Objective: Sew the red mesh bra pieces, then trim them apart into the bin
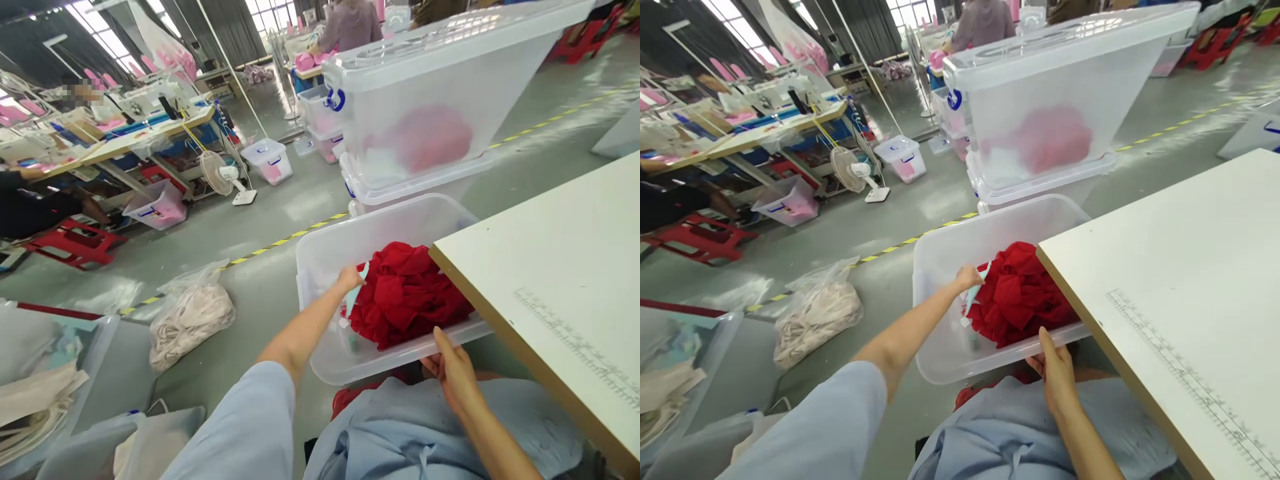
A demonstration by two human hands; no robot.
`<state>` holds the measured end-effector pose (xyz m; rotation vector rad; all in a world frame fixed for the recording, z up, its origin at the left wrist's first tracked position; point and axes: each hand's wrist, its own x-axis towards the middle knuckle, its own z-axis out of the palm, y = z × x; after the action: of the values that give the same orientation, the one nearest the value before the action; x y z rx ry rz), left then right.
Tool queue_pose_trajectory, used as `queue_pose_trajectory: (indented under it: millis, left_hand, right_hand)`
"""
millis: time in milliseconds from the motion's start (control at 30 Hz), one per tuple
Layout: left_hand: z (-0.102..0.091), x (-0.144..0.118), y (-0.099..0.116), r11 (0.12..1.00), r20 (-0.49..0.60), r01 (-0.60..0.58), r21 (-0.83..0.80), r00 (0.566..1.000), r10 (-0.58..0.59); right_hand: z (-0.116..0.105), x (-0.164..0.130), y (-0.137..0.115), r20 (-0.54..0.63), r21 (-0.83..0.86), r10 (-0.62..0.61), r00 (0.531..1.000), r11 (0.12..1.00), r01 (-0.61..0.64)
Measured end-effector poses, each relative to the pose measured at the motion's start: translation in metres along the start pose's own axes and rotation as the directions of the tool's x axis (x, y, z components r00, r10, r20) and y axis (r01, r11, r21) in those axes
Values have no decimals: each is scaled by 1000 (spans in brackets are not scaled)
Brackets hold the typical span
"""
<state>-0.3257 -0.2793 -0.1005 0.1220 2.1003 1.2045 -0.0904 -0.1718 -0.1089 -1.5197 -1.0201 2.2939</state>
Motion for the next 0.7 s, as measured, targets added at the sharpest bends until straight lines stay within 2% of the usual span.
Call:
queue_pose_trajectory:
  millis: [100,167,200,267,300,333,367,467,533,600,700]
  left_hand:
    - [-24,-28,14,979,98,-55,-197,992,76]
    - [-34,-59,19,938,146,-96,-334,978,152]
    - [-36,-76,20,912,161,-114,-394,969,190]
    - [-34,-108,19,863,173,-141,-484,952,253]
    - [-31,-121,18,845,176,-151,-513,945,276]
    - [-27,-132,17,828,180,-152,-540,940,290]
    - [-23,-141,15,813,186,-144,-565,937,296]
    - [-15,-156,15,779,195,-99,-619,942,275]
    - [-10,-161,16,745,161,-77,-663,957,242]
    - [0,-167,16,696,108,-78,-714,969,220]
    - [25,-180,12,617,87,-79,-783,968,235]
  right_hand:
    - [0,-8,4,38,22,80,996,996,-81]
    - [2,-20,10,131,-19,228,965,974,-227]
    - [3,-27,14,217,-62,325,921,946,-319]
    - [4,-41,22,417,-132,455,786,887,-443]
    - [4,-47,24,510,-144,470,721,873,-467]
    - [3,-51,26,580,-138,453,677,874,-466]
    - [1,-54,27,616,-128,424,664,886,-446]
    - [-10,-59,25,593,-204,410,693,909,-363]
    - [-17,-63,20,573,-272,387,722,921,-278]
    - [-18,-72,12,609,-245,265,748,959,-141]
    - [-11,-90,-6,607,-24,-13,794,999,35]
